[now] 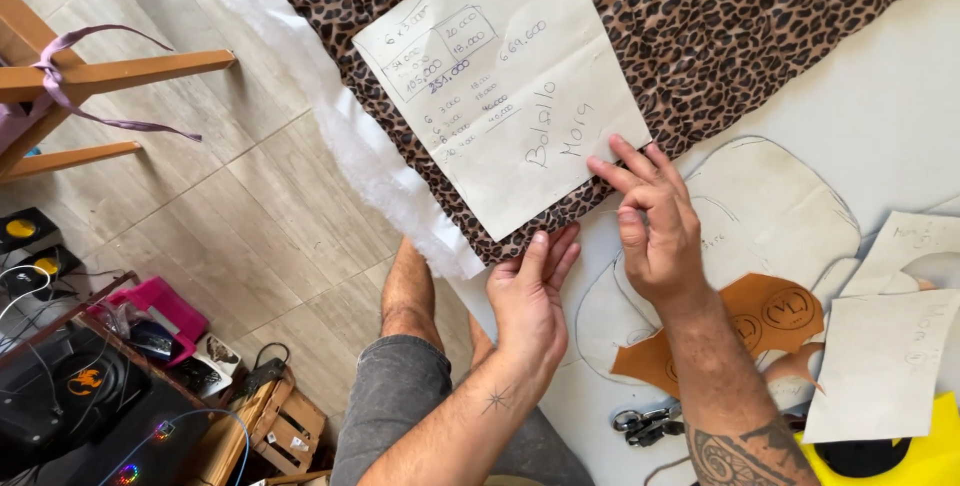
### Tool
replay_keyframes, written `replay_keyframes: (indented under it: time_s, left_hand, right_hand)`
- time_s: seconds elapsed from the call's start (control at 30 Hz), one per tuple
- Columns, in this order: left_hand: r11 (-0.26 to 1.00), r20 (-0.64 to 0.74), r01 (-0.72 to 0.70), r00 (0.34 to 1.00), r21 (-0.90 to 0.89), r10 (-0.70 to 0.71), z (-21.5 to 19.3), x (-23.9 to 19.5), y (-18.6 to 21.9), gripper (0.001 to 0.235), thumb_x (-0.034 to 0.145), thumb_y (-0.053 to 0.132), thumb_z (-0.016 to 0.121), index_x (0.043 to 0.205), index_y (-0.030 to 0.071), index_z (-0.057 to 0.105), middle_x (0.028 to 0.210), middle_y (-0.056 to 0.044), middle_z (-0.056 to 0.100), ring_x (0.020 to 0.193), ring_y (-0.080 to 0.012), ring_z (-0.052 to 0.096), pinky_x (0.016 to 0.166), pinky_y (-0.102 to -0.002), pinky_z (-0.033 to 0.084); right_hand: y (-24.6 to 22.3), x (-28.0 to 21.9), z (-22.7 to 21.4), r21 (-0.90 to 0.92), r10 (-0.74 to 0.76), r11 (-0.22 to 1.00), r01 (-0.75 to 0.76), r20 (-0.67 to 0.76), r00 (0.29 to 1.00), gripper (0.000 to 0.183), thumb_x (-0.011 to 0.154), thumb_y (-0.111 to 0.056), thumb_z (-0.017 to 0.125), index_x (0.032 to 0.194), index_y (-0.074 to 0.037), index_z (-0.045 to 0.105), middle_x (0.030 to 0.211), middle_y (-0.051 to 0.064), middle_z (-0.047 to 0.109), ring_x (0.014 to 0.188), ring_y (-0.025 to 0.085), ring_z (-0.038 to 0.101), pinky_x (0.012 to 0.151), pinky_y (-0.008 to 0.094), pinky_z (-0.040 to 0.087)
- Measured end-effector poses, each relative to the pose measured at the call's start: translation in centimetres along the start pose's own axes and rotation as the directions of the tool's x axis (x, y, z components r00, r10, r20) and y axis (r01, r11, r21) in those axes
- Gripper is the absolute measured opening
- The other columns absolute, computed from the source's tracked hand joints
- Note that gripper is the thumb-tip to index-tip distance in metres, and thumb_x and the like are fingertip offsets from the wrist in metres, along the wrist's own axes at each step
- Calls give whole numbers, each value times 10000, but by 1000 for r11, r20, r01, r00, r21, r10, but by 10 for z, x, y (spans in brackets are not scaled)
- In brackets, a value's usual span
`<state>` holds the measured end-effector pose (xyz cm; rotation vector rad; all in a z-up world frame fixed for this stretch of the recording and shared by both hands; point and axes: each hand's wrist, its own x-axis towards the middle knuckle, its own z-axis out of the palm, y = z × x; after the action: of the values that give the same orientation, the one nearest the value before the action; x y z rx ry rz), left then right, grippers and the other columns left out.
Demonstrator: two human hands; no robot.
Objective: Cutting out a pattern piece from leopard-print fabric using scissors and a paper template.
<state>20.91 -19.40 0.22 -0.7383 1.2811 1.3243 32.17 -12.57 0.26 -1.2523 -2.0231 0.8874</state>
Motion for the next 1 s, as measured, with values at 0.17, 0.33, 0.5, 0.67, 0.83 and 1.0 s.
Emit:
replay_keyframes:
  time_s: [0.17,0.33,0.5,0.67,0.83,1.0]
  left_hand:
    - [999,-8,-24,1000,-37,24,-1,1,-4,170,904,-25,718,976,-126,602,1048,-402,713,1035,-520,712,886,-555,620]
    - [997,-11,-52,999,-55,51,-5,10,-15,171,888,-41,730,987,-113,610,1043,-374,723,1040,-511,713,891,-559,621]
    - [989,14,-95,995,-111,98,14,9,-15,266,823,-38,799,1059,-64,679,1033,-274,756,993,-454,743,959,-624,591]
    - [985,-78,-121,991,-127,111,39,1,-1,235,815,-55,805,982,-70,641,888,-226,740,832,-425,760,872,-615,631]
    - [984,-213,-141,970,-105,116,49,3,3,289,772,-53,848,897,-86,590,748,-213,668,644,-423,724,728,-632,654]
    - [985,-233,-164,961,-46,149,18,35,-29,294,770,-50,859,873,-90,587,732,-194,653,628,-403,725,710,-597,664]
  right_hand:
    - [5,-2,-1,18,-2,1000,2,-4,1000,239,1105,-210,381,913,-98,466,1318,152,716,1372,399,572,1162,559,363]
    - [7,2,-4,17,-6,1000,6,-2,1000,236,1106,-209,383,914,-99,467,1302,138,727,1356,384,593,1147,537,378]
    - [4,5,-6,23,-5,1000,5,-1,1000,241,1108,-221,376,909,-108,450,1281,117,741,1349,368,604,1111,508,399]
    - [4,5,-5,54,1,999,1,-31,1000,245,1108,-218,368,913,-97,452,1251,127,752,1332,381,614,1097,503,415]
    - [-11,3,-2,37,-92,995,95,-90,992,254,1123,-212,337,930,-83,440,1242,152,746,1289,434,624,1037,543,452]
    - [-21,-56,9,-20,-232,971,238,-306,923,177,1054,-231,403,982,-85,473,906,95,807,830,382,789,796,535,558]
